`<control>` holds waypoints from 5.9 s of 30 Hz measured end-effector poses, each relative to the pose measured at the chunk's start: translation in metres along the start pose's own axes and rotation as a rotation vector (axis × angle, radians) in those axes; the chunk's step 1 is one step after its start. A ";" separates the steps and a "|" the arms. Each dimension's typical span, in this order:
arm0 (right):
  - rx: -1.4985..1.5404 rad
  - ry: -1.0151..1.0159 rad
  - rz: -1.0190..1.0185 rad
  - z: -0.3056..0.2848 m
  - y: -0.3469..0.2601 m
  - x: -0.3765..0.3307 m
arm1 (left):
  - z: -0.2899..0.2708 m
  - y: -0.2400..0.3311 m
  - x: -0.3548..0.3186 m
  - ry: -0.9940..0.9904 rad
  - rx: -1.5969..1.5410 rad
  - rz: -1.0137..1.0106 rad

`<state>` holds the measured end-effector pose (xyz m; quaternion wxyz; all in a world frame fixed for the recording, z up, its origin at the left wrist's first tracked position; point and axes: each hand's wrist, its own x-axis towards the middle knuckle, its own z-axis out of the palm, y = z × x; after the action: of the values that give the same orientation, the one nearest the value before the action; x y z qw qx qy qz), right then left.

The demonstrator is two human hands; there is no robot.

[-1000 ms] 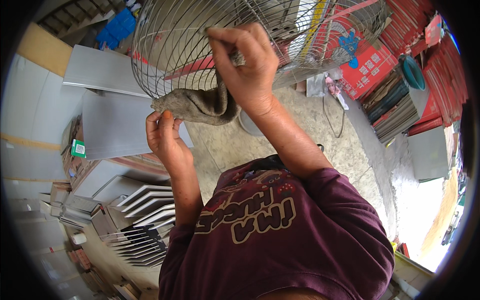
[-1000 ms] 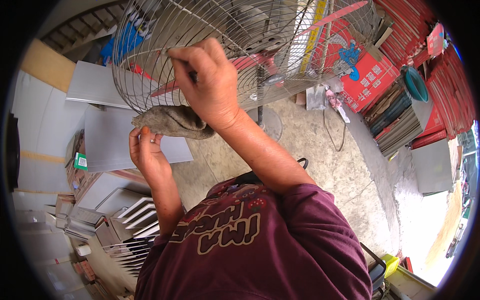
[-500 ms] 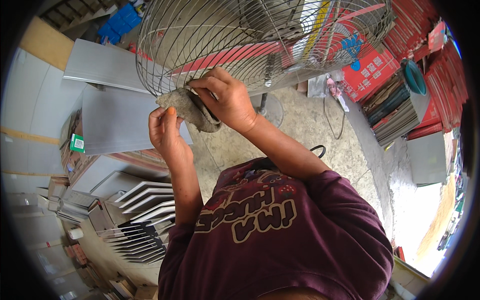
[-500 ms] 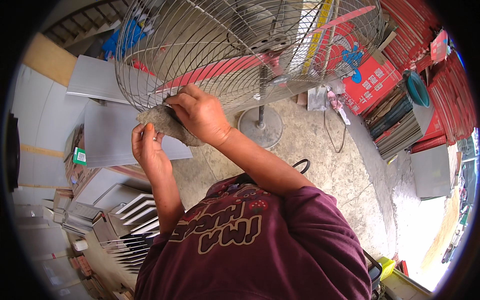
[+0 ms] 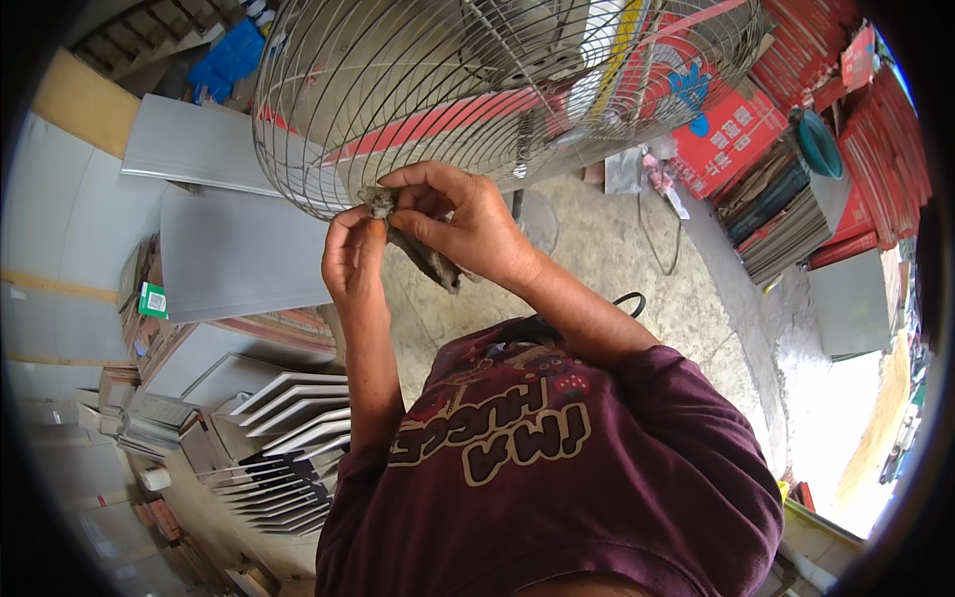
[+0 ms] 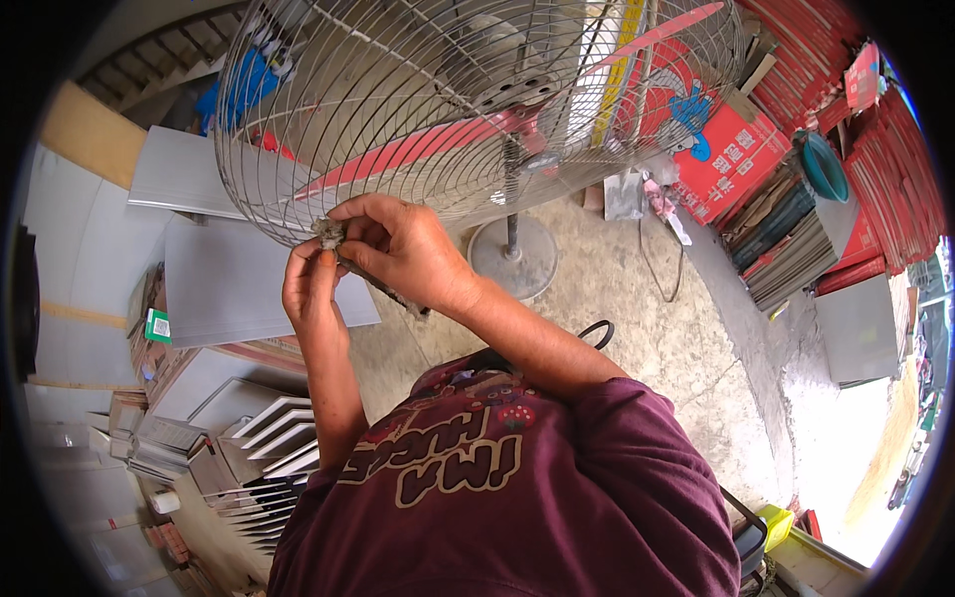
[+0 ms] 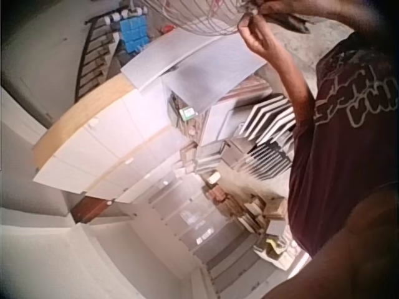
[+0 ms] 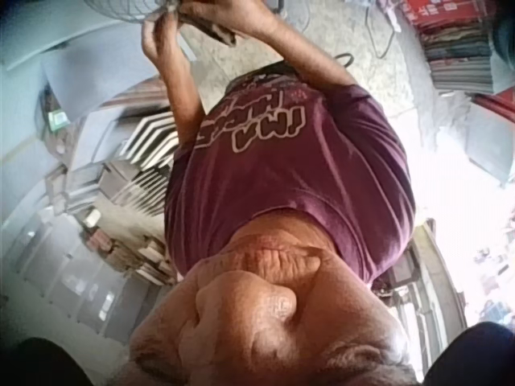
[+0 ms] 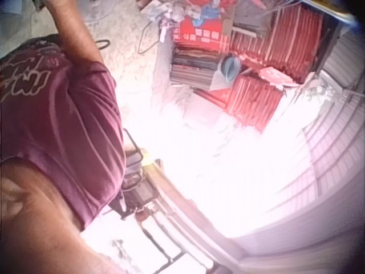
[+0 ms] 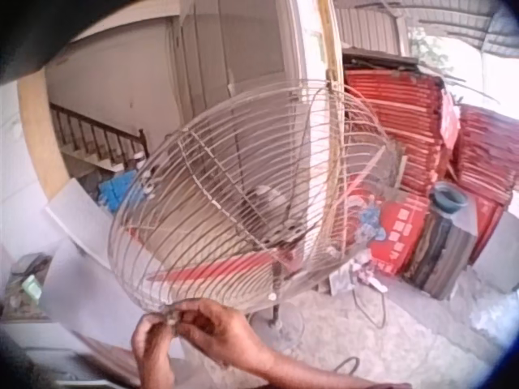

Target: The person wipes the metal grill of a floor fan with a cloth to remove dust.

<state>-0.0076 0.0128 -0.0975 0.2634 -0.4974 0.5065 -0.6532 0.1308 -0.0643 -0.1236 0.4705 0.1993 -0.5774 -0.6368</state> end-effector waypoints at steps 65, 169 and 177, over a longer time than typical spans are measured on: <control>0.602 0.531 -0.004 -0.059 -0.020 -0.007 | 0.018 0.021 0.004 0.194 0.161 0.282; -0.158 0.651 -0.772 -0.013 -0.095 0.080 | -0.016 0.030 0.031 0.189 0.220 0.397; -0.615 0.486 -0.804 0.033 -0.073 0.079 | -0.018 0.028 0.035 0.211 0.211 0.412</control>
<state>0.0049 -0.0423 -0.0003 -0.2880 -0.5404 0.4904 -0.6202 0.1386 -0.1001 -0.0920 0.6247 0.1908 -0.6168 -0.4392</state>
